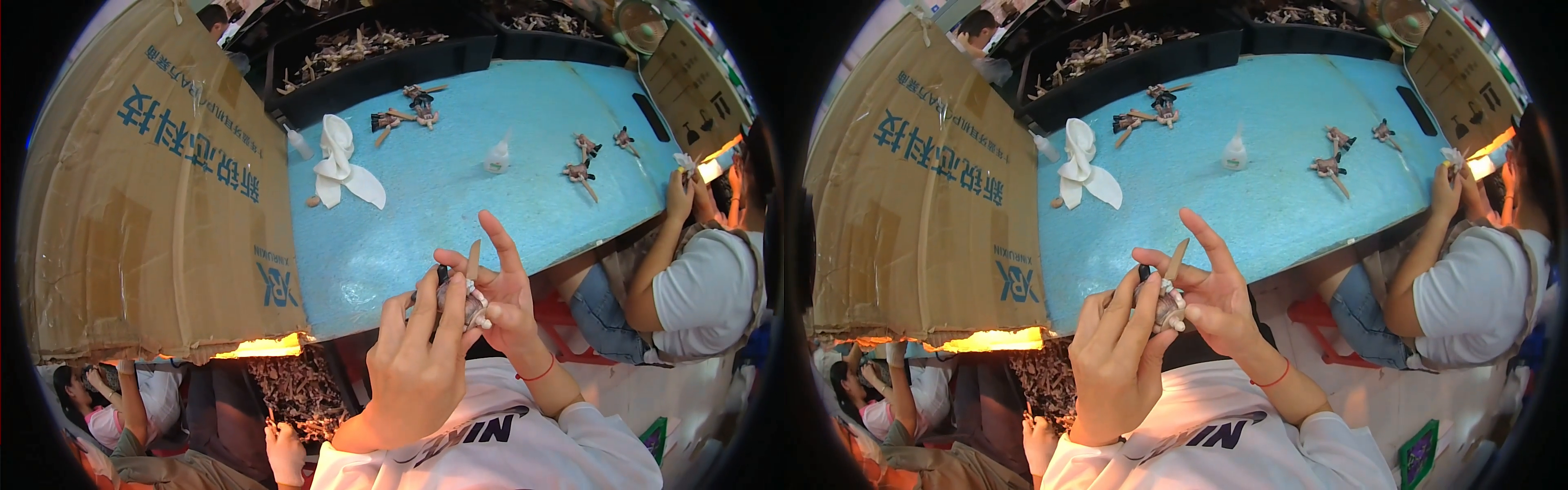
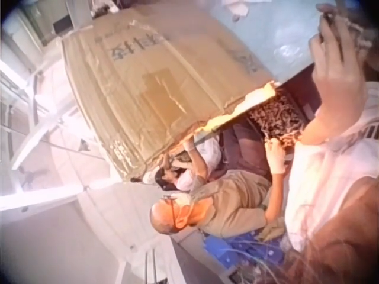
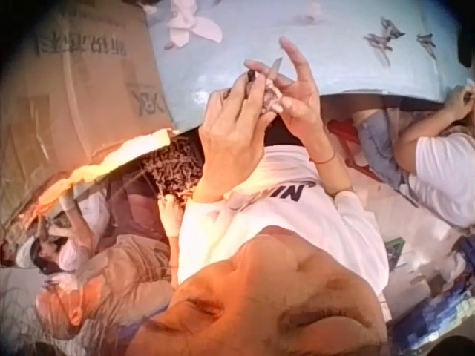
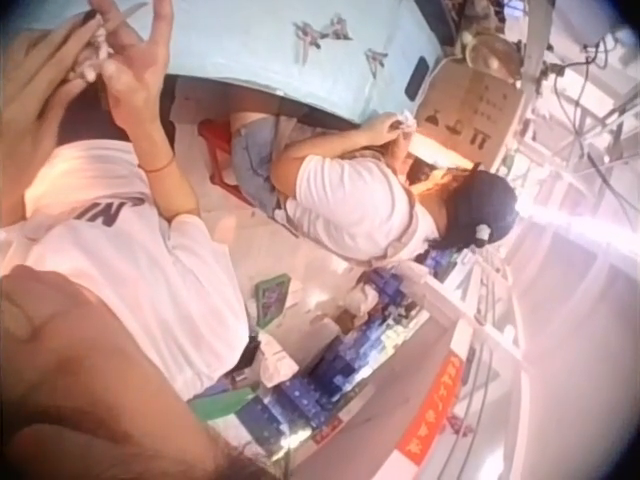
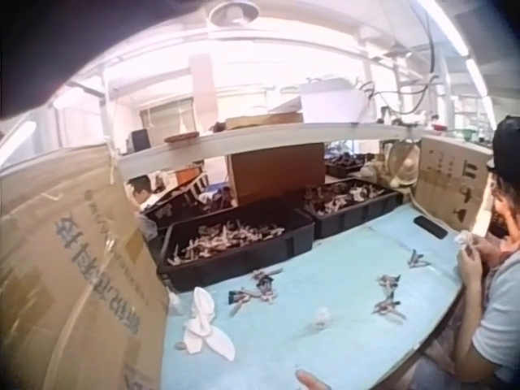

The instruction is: The person assembles toy figurines by picking components from a heated box, applying adhesive with a dispenser bottle, and attaching the pieces together by hand.

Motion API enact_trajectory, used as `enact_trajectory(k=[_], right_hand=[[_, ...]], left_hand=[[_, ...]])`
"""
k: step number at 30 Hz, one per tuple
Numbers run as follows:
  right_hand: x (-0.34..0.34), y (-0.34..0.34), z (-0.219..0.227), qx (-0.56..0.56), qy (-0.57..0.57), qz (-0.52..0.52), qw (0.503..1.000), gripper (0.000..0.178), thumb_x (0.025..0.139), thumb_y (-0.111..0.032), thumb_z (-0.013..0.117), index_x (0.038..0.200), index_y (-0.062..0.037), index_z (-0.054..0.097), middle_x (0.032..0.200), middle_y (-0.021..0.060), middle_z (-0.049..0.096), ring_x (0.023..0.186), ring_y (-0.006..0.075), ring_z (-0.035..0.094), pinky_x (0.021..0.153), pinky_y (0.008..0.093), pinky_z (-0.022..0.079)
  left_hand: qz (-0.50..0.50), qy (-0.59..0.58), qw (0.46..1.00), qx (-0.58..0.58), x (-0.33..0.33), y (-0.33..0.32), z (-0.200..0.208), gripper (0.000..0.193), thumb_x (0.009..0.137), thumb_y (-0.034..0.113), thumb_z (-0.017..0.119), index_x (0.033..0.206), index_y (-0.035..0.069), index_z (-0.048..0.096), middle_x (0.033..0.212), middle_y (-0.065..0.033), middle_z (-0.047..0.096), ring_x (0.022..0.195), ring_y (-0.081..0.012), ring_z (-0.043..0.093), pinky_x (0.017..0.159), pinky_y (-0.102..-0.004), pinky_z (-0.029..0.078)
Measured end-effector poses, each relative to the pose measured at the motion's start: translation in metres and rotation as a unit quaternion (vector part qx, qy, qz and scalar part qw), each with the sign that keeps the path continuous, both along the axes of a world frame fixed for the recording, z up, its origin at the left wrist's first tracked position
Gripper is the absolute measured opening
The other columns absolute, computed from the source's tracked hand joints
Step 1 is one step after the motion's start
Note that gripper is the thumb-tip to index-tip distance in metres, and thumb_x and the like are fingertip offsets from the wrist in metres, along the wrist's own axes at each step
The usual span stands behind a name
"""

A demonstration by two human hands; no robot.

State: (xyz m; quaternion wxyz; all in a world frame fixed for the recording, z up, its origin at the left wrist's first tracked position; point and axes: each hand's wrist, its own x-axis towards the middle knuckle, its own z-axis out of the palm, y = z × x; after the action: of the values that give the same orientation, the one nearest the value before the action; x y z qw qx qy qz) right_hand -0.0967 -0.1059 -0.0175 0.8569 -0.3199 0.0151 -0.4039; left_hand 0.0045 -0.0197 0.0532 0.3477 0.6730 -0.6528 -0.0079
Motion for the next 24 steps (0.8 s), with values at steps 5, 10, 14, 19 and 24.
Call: enact_trajectory(k=[5, 10, 14, 19, 24], right_hand=[[0.000, -0.001, 0.002, -0.038, -0.033, -0.015, 0.999, 0.090, 0.075, 0.001, 0.061, 0.142, -0.0120, 0.002, 0.130, 0.0297, 0.039, 0.120, 0.0309, 0.044, 0.098, 0.0408, 0.040], [-0.006, -0.005, 0.002, -0.123, -0.005, -0.033, 0.992, 0.090, 0.070, 0.012, 0.049, 0.142, -0.0116, 0.001, 0.129, 0.0275, 0.041, 0.121, 0.0310, 0.043, 0.100, 0.0421, 0.037], [-0.004, -0.012, 0.006, -0.212, -0.011, -0.039, 0.976, 0.091, 0.065, 0.016, 0.044, 0.143, -0.0106, 0.002, 0.128, 0.0262, 0.044, 0.122, 0.0310, 0.042, 0.102, 0.0426, 0.034], [-0.008, -0.013, 0.014, -0.223, 0.008, -0.032, 0.974, 0.089, 0.066, 0.016, 0.044, 0.143, -0.0095, 0.006, 0.128, 0.0244, 0.044, 0.122, 0.0304, 0.042, 0.102, 0.0418, 0.033], [-0.021, -0.013, 0.022, -0.162, 0.046, -0.020, 0.985, 0.086, 0.077, 0.004, 0.058, 0.142, -0.0079, 0.003, 0.125, 0.0279, 0.045, 0.124, 0.0328, 0.038, 0.102, 0.0447, 0.032]], left_hand=[[-0.056, 0.051, 0.997, -0.029, 0.010, 0.000, -0.004, 0.045, 0.066, 0.002, 0.067, 0.110, -0.001, 0.059, 0.112, -0.0210, 0.055, 0.082, -0.0320, 0.052, 0.066, -0.0329, 0.048], [-0.084, 0.147, 0.985, -0.034, 0.011, -0.002, -0.004, 0.049, 0.060, -0.003, 0.067, 0.108, -0.002, 0.061, 0.113, -0.0224, 0.056, 0.085, -0.0323, 0.053, 0.072, -0.0342, 0.046], [-0.076, 0.173, 0.981, -0.052, 0.012, -0.003, -0.004, 0.050, 0.056, -0.003, 0.066, 0.105, -0.004, 0.062, 0.108, -0.0233, 0.059, 0.086, -0.0315, 0.054, 0.075, -0.0346, 0.045], [-0.083, 0.174, 0.980, -0.052, 0.014, -0.003, -0.006, 0.047, 0.059, -0.007, 0.067, 0.106, 0.000, 0.063, 0.114, -0.0218, 0.056, 0.085, -0.0325, 0.052, 0.074, -0.0345, 0.047], [-0.081, 0.188, 0.978, -0.039, 0.006, -0.011, -0.007, 0.041, 0.065, 0.000, 0.063, 0.104, -0.009, 0.060, 0.108, -0.0274, 0.058, 0.090, -0.0317, 0.056, 0.077, -0.0348, 0.047]])
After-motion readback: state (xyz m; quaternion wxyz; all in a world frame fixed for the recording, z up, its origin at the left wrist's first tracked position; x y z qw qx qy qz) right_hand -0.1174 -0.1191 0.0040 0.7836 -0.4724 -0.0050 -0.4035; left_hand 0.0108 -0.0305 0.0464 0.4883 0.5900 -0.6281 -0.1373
